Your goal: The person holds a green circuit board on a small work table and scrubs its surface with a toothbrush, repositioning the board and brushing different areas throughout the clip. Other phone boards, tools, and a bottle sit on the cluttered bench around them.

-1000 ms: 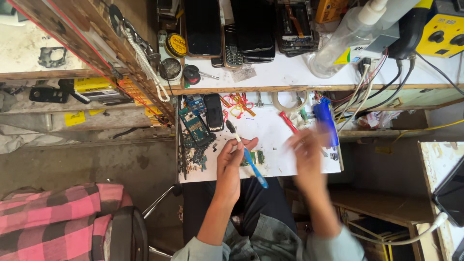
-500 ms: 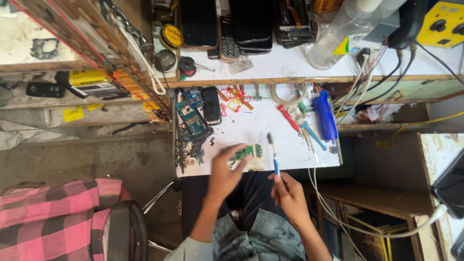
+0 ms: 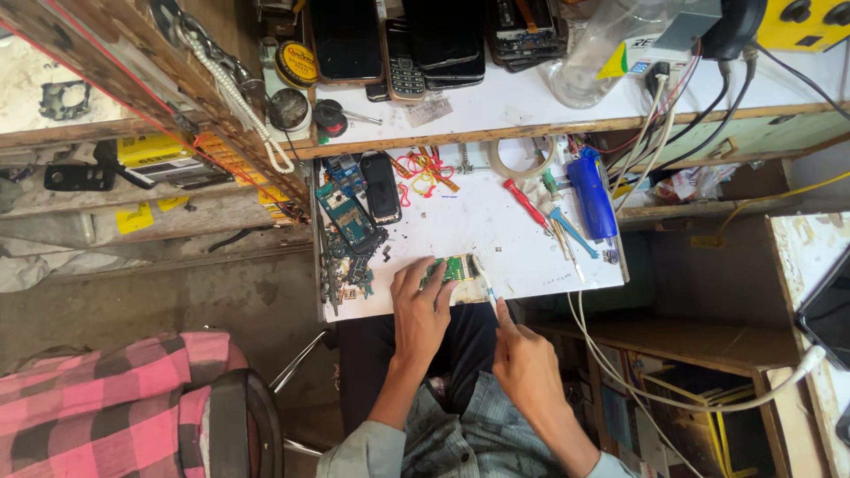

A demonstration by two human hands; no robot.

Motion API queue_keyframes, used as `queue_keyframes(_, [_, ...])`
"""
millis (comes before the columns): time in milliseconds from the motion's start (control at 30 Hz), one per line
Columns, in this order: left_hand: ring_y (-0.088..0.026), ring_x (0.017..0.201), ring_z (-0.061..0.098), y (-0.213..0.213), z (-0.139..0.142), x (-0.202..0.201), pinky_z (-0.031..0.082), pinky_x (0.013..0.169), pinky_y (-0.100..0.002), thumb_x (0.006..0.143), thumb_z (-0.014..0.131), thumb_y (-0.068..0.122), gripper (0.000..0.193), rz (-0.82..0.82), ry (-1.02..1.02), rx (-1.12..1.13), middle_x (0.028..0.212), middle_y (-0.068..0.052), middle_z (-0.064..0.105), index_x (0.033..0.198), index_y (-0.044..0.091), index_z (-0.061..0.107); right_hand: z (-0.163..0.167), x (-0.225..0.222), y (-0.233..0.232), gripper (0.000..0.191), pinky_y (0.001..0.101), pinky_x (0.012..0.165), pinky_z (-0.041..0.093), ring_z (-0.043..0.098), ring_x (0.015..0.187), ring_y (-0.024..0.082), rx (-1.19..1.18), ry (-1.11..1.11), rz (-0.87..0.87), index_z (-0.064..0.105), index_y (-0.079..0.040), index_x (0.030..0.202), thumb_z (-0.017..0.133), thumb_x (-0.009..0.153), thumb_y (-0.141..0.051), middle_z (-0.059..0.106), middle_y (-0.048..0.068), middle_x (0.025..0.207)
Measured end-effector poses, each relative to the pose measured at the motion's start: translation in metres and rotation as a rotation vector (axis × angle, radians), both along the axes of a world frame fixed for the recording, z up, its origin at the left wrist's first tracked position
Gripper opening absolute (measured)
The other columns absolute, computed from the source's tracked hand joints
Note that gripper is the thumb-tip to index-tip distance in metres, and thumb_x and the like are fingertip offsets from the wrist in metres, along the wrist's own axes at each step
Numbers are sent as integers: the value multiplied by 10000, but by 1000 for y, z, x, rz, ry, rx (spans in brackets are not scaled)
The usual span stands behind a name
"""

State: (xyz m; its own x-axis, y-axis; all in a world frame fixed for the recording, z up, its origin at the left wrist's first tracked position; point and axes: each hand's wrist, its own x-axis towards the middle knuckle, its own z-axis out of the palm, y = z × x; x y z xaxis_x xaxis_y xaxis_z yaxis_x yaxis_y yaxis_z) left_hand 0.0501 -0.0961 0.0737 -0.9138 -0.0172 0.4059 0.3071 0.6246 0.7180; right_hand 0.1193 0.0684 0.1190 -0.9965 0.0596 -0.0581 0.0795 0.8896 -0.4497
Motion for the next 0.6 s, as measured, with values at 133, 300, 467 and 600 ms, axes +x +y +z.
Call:
queue_keyframes(133, [-341,1142,600,2,0,-1,454,1009,-455,859,767,77,308,21,-2,-44,1219,-146,682,1157,-1,757,13,-6,-2,477,498,539,511,671,594,369,26,20,33,660,-91,1325,665,849,-115,684,143,689])
queue_keyframes(300, [-361,1124,604,2,6,-4,455,1004,-474,832,762,52,288,-6,-7,-85,1149,-165,706,1116,3,769,10,-17,-7,479,496,527,508,670,588,368,50,29,27,679,-120,1314,662,835,-106,700,129,716])
queue_keyframes(467, [-339,1102,614,4,11,-6,451,998,-477,815,782,66,281,21,-21,-106,1129,-144,719,1087,0,771,2,2,-7,484,485,527,516,678,607,357,-12,126,5,680,-111,1307,653,825,-86,712,123,766])
queue_keyframes(600, [-344,1081,608,5,14,-8,460,973,-462,785,788,56,293,29,-30,-82,1111,-152,723,1071,-5,776,2,8,-4,493,494,540,517,682,613,362,50,4,-56,689,-169,1314,663,828,-91,689,134,712])
